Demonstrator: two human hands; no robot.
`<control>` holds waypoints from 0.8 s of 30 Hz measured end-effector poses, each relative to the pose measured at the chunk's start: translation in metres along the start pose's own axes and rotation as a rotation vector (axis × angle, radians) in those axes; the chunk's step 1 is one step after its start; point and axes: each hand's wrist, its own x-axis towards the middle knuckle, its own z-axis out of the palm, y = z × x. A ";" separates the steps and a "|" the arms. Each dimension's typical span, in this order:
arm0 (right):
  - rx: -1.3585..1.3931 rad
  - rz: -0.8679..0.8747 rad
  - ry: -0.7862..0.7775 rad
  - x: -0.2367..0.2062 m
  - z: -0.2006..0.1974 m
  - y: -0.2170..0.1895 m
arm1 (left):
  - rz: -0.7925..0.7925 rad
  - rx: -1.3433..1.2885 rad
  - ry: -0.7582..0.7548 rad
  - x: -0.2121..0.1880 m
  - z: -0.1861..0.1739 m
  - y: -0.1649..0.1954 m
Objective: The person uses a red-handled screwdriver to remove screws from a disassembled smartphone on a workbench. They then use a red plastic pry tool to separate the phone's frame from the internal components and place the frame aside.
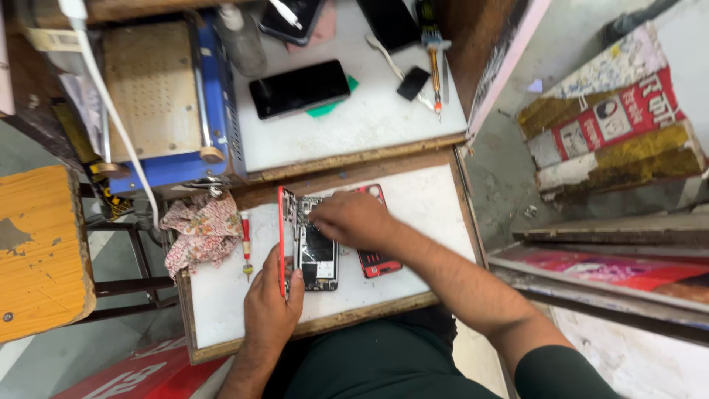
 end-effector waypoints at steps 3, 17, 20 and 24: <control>0.032 -0.011 -0.011 0.005 0.010 -0.018 | 0.027 -0.030 0.069 -0.004 0.008 -0.014; 0.052 0.135 -0.115 0.013 0.029 -0.013 | 0.096 0.012 0.122 -0.005 0.019 -0.030; 0.070 0.154 -0.152 0.013 0.030 -0.012 | 0.100 -0.003 0.114 -0.005 0.019 -0.032; 0.062 0.159 -0.146 0.020 0.028 -0.016 | 0.109 0.009 0.122 -0.004 0.016 -0.032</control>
